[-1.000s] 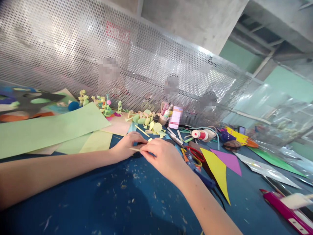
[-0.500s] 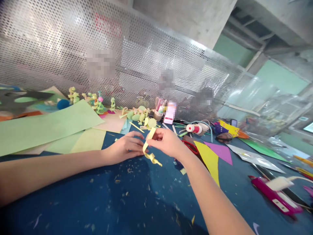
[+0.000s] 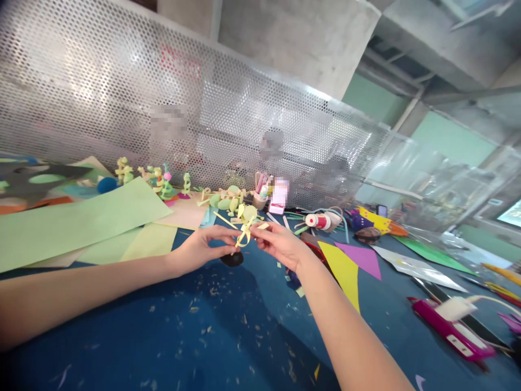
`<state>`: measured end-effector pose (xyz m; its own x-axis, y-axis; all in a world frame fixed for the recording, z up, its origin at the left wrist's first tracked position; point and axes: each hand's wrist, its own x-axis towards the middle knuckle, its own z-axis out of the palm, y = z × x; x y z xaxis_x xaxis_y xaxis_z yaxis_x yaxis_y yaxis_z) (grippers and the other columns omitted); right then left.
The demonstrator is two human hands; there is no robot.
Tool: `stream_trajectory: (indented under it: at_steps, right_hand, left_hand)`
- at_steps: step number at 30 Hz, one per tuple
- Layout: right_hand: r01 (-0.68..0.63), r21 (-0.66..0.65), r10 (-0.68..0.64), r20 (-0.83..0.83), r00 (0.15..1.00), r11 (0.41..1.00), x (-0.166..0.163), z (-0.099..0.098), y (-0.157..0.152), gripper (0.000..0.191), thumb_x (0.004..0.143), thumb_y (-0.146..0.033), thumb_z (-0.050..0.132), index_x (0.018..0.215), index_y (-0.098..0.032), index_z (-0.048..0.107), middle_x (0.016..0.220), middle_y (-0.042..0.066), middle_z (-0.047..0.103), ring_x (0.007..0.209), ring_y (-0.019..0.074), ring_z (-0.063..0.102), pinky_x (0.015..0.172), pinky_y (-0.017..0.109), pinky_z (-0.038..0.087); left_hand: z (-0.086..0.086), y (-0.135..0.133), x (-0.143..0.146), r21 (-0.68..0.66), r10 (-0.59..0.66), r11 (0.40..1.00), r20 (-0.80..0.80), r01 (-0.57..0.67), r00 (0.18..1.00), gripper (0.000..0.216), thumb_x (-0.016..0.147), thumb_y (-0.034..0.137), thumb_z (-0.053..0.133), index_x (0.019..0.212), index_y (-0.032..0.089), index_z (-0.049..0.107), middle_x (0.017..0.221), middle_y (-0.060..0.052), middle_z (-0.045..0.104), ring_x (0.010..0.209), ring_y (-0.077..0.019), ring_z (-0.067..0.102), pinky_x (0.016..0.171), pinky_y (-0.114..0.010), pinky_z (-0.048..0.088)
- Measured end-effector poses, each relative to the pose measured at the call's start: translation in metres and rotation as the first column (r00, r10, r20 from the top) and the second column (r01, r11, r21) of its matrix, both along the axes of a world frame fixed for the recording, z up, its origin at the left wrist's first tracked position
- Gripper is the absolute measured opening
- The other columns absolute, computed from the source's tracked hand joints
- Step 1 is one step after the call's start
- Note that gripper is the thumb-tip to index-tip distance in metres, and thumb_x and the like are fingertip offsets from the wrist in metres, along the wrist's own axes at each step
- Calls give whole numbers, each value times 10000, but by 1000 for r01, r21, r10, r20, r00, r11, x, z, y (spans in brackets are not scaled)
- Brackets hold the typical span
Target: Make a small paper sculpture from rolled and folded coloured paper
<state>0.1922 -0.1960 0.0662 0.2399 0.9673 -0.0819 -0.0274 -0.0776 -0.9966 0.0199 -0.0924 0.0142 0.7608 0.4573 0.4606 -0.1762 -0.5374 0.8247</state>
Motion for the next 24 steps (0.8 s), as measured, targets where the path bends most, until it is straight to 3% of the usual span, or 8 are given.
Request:
stream_trajectory:
  at_steps: [9,14,19,21,24]
  right_hand:
    - [31,19,-32,49,998,999,4,9,-4,210,692,-337,692,772,-163,606,763,21,638,530,45,455,527,182,404]
    - [17,-22,-13,201,980,1000,4,14,-9,237,695,-377,679,801,-171,625,755,13,631,558,61,474,545,201,410]
    - [84,41,-92,266,960,996,-2,20,-11,287,738,-419,617,954,-232,581,972,34,606,831,130,558,684,250,463]
    - [82,86,-101,237,966,993,-4,20,-10,339,734,-385,628,1037,-262,539,948,20,602,847,135,567,717,269,465]
    - [38,126,-76,308,949,991,-4,19,-8,288,691,-319,672,943,-214,581,828,4,598,761,124,561,690,265,451]
  left_hand:
    - [0,3,8,-325,-62,942,86,87,994,372,699,357,668,1020,171,636,863,-44,705,865,-189,642,852,-349,483]
    - [4,3,6,-341,-78,934,101,108,992,309,719,331,656,977,160,647,848,-43,705,831,-176,649,825,-337,498]
    - [3,4,7,-333,-68,938,106,100,992,284,719,304,662,969,169,650,846,-32,701,836,-161,645,838,-314,486]
    - [2,4,8,-334,-77,936,113,111,991,288,721,298,661,982,176,644,838,-25,699,828,-155,645,832,-309,486]
    - [2,4,8,-336,-87,934,114,120,990,302,721,293,662,1001,182,637,812,-12,694,802,-145,644,823,-302,488]
